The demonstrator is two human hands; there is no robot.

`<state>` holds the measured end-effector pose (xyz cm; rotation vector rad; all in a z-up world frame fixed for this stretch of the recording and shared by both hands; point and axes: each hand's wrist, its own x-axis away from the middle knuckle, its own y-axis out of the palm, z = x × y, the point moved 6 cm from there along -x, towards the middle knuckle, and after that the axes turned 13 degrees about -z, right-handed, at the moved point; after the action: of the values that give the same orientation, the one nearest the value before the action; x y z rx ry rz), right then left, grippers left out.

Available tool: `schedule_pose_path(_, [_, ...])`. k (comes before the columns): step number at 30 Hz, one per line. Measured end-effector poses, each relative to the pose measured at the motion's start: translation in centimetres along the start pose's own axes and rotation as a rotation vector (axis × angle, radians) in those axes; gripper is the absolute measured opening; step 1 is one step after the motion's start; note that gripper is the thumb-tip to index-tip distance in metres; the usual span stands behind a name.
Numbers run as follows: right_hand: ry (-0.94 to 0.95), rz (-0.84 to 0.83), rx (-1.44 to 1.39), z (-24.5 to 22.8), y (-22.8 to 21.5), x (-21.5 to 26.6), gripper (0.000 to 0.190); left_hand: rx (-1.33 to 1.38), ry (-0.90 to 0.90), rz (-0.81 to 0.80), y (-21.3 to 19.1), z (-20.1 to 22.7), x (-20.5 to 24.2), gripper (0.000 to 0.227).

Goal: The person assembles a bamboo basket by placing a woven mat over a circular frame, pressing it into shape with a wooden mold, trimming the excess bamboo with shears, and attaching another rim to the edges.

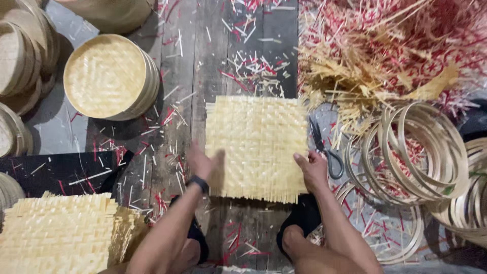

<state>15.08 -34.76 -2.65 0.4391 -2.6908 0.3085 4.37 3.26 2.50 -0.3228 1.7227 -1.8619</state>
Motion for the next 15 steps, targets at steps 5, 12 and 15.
schedule_pose_path(5, [-0.003,0.096,0.022,-0.2,0.3,0.7,0.029,1.019,-0.399,-0.933,9.1,-3.9,-1.5,0.039])
schedule_pose_path(12, [-0.216,0.317,0.732,-9.5,2.3,4.8,0.066,1.045,-0.414,-0.815,8.7,-3.9,-1.4,0.037])
schedule_pose_path(15, [-0.439,-0.056,0.913,-12.4,7.3,4.8,0.072,0.993,-0.387,-0.782,8.5,-4.0,-1.3,0.039])
